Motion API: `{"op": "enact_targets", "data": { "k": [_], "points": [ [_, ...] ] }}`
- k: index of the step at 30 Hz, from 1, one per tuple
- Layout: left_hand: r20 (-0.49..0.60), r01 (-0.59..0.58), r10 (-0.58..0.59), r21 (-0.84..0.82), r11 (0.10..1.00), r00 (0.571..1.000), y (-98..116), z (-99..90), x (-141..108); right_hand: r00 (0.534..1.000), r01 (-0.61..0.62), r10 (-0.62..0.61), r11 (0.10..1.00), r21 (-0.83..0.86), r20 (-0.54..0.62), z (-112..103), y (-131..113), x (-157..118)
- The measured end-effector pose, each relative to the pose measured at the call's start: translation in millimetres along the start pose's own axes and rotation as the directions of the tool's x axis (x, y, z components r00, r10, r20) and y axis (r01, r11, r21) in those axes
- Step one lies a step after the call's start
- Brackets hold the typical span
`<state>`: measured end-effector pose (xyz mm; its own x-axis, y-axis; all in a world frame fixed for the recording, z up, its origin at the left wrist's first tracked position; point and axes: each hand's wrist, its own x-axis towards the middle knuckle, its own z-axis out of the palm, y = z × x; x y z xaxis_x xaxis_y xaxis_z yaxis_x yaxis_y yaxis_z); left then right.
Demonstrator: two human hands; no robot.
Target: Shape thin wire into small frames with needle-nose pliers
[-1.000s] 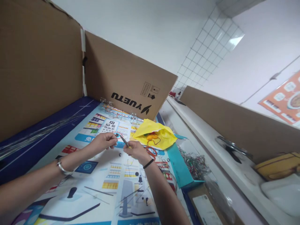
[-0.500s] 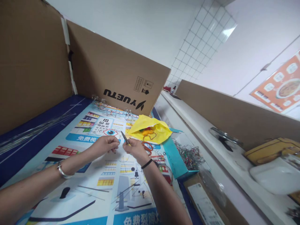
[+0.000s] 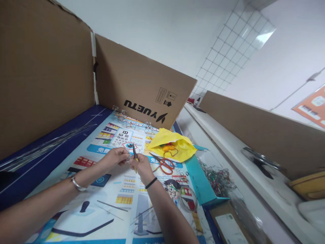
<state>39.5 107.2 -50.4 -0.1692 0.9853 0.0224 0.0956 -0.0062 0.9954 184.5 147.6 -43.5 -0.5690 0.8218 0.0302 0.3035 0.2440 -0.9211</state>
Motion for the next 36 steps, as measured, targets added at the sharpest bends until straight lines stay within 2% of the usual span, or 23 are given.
{"op": "enact_targets", "data": {
  "k": [3,5,9,12,14,16,18,23,26,29,34,36],
  "points": [
    [-0.013,0.010,-0.010,0.000,1.000,1.000,3,-3.3,-1,1.000,0.000,-0.001,0.976,-0.216,-0.003,-11,5,1],
    [-0.040,0.004,-0.003,0.009,1.000,0.999,6,-6.1,-1,1.000,0.001,-0.010,0.923,-0.385,-0.022,-16,9,1],
    [-0.118,-0.013,0.017,0.035,0.999,0.993,8,-12.8,1,0.999,0.020,-0.039,0.747,-0.665,-0.014,-7,16,-5],
    [-0.151,-0.020,0.026,0.046,0.999,0.988,5,-18.3,1,0.998,0.039,-0.060,0.619,-0.784,0.002,3,19,-16],
    [-0.156,-0.016,0.024,0.050,0.999,0.988,3,-21.4,0,0.999,0.041,-0.047,0.560,-0.827,0.018,0,19,-22],
    [-0.151,-0.004,0.012,0.048,0.999,0.988,2,-23.4,-1,0.999,0.038,-0.017,0.525,-0.850,0.034,-14,18,-28],
    [-0.142,0.009,-0.003,0.045,0.999,0.990,3,-24.2,-2,0.999,0.026,0.011,0.512,-0.859,0.036,-37,16,-33],
    [-0.115,0.031,-0.022,0.073,0.997,0.993,7,-22.5,-2,0.998,-0.060,0.015,0.475,-0.878,-0.061,-106,20,-50],
    [-0.101,0.031,-0.022,0.084,0.996,0.995,6,-20.2,-1,0.993,-0.106,0.008,0.437,-0.893,-0.114,-128,29,-62],
    [-0.102,0.035,-0.028,0.073,0.997,0.994,3,-18.2,0,0.992,-0.079,-0.053,0.425,-0.902,-0.111,-118,33,-67],
    [-0.140,0.018,-0.013,0.032,0.999,0.990,-1,-18.4,0,0.986,0.118,-0.154,0.426,-0.897,0.056,-48,28,-60],
    [-0.154,0.013,-0.009,0.025,1.000,0.988,-2,-19.2,0,0.978,0.179,-0.171,0.407,-0.896,0.118,-27,28,-56]
  ]
}}
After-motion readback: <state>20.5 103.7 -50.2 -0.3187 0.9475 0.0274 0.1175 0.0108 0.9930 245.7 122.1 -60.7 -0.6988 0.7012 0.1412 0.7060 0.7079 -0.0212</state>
